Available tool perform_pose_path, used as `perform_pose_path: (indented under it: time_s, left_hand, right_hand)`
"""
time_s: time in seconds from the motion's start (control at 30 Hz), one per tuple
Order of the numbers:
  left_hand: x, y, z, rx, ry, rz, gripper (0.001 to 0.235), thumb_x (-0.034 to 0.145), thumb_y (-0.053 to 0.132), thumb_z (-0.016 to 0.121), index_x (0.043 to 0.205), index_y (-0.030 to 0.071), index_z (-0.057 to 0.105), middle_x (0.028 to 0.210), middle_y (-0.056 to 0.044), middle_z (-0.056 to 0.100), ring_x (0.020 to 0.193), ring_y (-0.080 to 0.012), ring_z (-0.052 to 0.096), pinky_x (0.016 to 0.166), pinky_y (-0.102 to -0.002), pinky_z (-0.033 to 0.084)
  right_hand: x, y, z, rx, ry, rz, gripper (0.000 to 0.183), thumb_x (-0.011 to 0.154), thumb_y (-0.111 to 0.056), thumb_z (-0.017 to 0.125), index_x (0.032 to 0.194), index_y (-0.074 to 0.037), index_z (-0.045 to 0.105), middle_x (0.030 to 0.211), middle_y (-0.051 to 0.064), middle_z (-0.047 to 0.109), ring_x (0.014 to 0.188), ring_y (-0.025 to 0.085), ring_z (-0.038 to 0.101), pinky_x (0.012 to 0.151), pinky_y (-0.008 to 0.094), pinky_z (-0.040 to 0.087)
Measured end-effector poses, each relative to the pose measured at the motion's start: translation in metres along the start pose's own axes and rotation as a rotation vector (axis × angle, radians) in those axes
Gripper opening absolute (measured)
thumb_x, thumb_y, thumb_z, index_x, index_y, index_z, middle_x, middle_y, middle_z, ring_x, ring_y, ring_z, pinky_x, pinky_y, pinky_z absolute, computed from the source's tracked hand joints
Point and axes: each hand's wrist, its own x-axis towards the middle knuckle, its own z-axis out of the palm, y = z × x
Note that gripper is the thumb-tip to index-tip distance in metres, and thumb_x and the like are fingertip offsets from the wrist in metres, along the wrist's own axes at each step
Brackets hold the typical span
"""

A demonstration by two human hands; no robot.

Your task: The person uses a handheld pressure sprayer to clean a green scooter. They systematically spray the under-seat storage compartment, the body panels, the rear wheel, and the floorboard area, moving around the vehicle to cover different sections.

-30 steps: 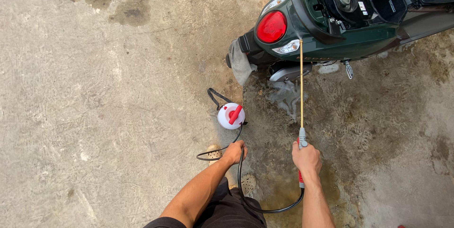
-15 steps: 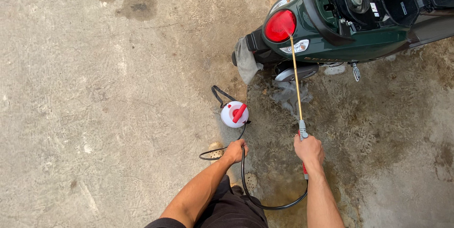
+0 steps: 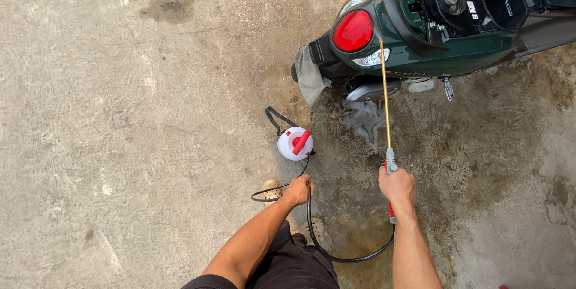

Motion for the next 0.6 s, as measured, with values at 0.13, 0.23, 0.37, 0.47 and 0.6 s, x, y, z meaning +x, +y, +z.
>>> perform_pose_path:
  time_s: [0.13, 0.23, 0.37, 0.47, 0.6]
  left_hand:
    - [0.002, -0.001, 0.0, 0.013, 0.002, 0.011, 0.028, 0.087, 0.026, 0.062, 0.099, 0.003, 0.068, 0.097, -0.027, 0.072, 0.1, -0.0452, 0.069, 0.089, -0.048, 0.054]
    - [0.003, 0.0, 0.0, 0.02, -0.004, 0.005, 0.028, 0.087, 0.027, 0.062, 0.1, 0.003, 0.068, 0.098, -0.027, 0.072, 0.1, -0.0451, 0.068, 0.089, -0.048, 0.054]
    - [0.006, 0.002, 0.0, 0.027, -0.01, -0.01, 0.028, 0.087, 0.027, 0.063, 0.101, 0.003, 0.068, 0.1, -0.027, 0.071, 0.102, -0.0455, 0.068, 0.09, -0.048, 0.053]
    - [0.009, 0.002, 0.002, 0.037, 0.004, 0.005, 0.028, 0.087, 0.027, 0.062, 0.1, 0.003, 0.069, 0.099, -0.028, 0.072, 0.102, -0.0454, 0.068, 0.091, -0.048, 0.053]
    - [0.012, -0.001, 0.003, 0.022, 0.015, 0.021, 0.027, 0.086, 0.025, 0.061, 0.099, 0.002, 0.069, 0.099, -0.027, 0.072, 0.101, -0.0458, 0.068, 0.09, -0.049, 0.054]
  right_hand:
    - [0.01, 0.006, -0.003, -0.001, 0.018, 0.011, 0.052, 0.094, -0.052, 0.06, 0.112, -0.006, 0.078, 0.106, 0.023, 0.076, 0.101, 0.042, 0.072, 0.089, 0.052, 0.056]
    - [0.014, 0.009, -0.004, 0.006, 0.028, 0.004, 0.052, 0.094, -0.052, 0.059, 0.111, -0.006, 0.078, 0.106, 0.023, 0.076, 0.101, 0.042, 0.072, 0.089, 0.052, 0.056]
    - [0.018, 0.012, -0.003, 0.028, 0.016, 0.009, 0.052, 0.094, -0.052, 0.059, 0.111, -0.006, 0.078, 0.105, 0.023, 0.076, 0.101, 0.042, 0.073, 0.089, 0.052, 0.057]
    - [0.024, 0.014, 0.001, 0.004, 0.043, 0.009, 0.054, 0.093, -0.054, 0.061, 0.111, -0.005, 0.078, 0.106, 0.024, 0.075, 0.101, 0.043, 0.072, 0.088, 0.052, 0.056]
    - [0.031, 0.015, 0.007, 0.015, 0.056, -0.008, 0.054, 0.092, -0.054, 0.062, 0.102, -0.004, 0.078, 0.093, 0.021, 0.075, 0.091, 0.04, 0.073, 0.082, 0.051, 0.057]
